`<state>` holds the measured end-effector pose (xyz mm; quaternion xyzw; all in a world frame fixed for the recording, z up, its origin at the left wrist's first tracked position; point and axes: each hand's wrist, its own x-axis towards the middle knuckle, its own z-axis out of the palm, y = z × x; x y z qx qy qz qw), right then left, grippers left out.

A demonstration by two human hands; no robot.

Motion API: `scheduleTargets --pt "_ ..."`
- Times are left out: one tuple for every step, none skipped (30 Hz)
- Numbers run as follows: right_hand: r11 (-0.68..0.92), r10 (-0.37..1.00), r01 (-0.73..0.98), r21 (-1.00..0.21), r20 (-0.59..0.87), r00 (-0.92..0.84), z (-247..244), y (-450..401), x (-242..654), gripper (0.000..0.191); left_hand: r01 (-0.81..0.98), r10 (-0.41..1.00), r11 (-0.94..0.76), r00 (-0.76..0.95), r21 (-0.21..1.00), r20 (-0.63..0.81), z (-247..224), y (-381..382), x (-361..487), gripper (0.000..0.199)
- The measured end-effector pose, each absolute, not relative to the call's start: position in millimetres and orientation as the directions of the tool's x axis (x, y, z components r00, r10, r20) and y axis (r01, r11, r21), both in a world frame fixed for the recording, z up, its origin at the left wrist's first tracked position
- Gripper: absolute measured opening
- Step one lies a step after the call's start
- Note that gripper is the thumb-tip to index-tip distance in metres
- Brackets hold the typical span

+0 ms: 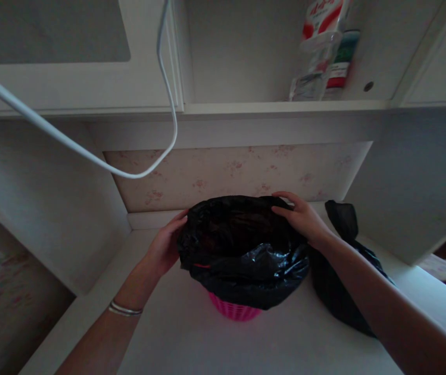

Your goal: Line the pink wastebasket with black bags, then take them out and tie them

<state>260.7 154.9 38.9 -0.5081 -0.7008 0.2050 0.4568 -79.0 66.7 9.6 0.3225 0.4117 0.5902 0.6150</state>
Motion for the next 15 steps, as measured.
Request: scheduleTargets --pt "0.360 0.917 0.537 -0.763 0.396 -0.052 37.5 155.4 260.0 0.037 -0.468 0.985 0.145 -0.012 0.872 -0.170 6.3 68.9 -80.2 0.055" --pt "0.328 0.930 0.551 -0.767 0.366 -0.044 36.0 155.7 259.4 0.031 -0.467 0.978 0.198 0.031 0.862 -0.208 3.2 70.7 -81.2 0.052" --pt "0.308 0.936 0.563 -0.767 0.349 -0.038 34.5 155.9 258.8 0.027 -0.459 0.969 0.243 0.076 0.854 -0.234 0.6 71.8 -81.9 0.051" --pt "0.302 0.938 0.571 -0.764 0.345 -0.034 33.3 156.1 258.3 0.024 -0.451 0.962 0.272 0.111 0.850 -0.250 -1.1 72.4 -82.4 0.050" --pt "0.297 0.938 0.577 -0.761 0.344 -0.030 32.3 156.4 257.7 0.023 -0.446 0.960 0.281 0.131 0.850 -0.248 -1.6 72.5 -82.7 0.049" --pt "0.299 0.938 0.581 -0.757 0.346 -0.030 31.6 156.8 257.0 0.023 -0.441 0.964 0.265 0.135 0.858 -0.228 -0.9 72.2 -82.7 0.048" --pt "0.308 0.934 0.583 -0.752 0.354 -0.036 31.3 157.4 256.2 0.023 -0.436 0.974 0.226 0.122 0.871 -0.191 1.0 71.9 -82.6 0.046" --pt "0.326 0.928 0.585 -0.742 0.370 -0.049 31.4 158.1 255.4 0.025 -0.430 0.984 0.174 0.100 0.886 -0.145 3.8 71.6 -82.4 0.043" --pt "0.352 0.919 0.586 -0.730 0.390 -0.066 31.6 159.0 254.7 0.028 -0.424 0.992 0.123 0.067 0.897 -0.104 7.1 71.4 -82.2 0.041" --pt "0.378 0.908 0.586 -0.717 0.411 -0.084 32.1 159.9 254.1 0.034 -0.419 0.996 0.084 0.027 0.904 -0.080 10.6 71.5 -82.1 0.042" --pt "0.409 0.894 0.587 -0.699 0.436 -0.104 32.7 160.8 253.6 0.040 -0.416 0.997 0.057 -0.018 0.908 -0.071 13.9 71.7 -82.0 0.046" --pt "0.445 0.875 0.593 -0.671 0.467 -0.129 33.3 161.4 253.3 0.046 -0.414 0.995 0.040 -0.066 0.909 -0.074 16.9 72.1 -81.8 0.052" --pt "0.487 0.849 0.604 -0.631 0.505 -0.158 34.1 161.7 253.0 0.050 -0.414 0.990 0.029 -0.112 0.910 -0.083 19.5 72.6 -81.5 0.058" --pt "0.534 0.815 0.617 -0.578 0.548 -0.191 34.9 161.2 252.8 0.051 -0.412 0.984 0.016 -0.156 0.911 -0.088 21.6 73.2 -81.1 0.064" --pt "0.583 0.772 0.628 -0.515 0.592 -0.231 36.0 159.9 252.4 0.051 -0.407 0.979 0.004 -0.186 0.913 -0.087 23.3 73.9 -80.4 0.068"
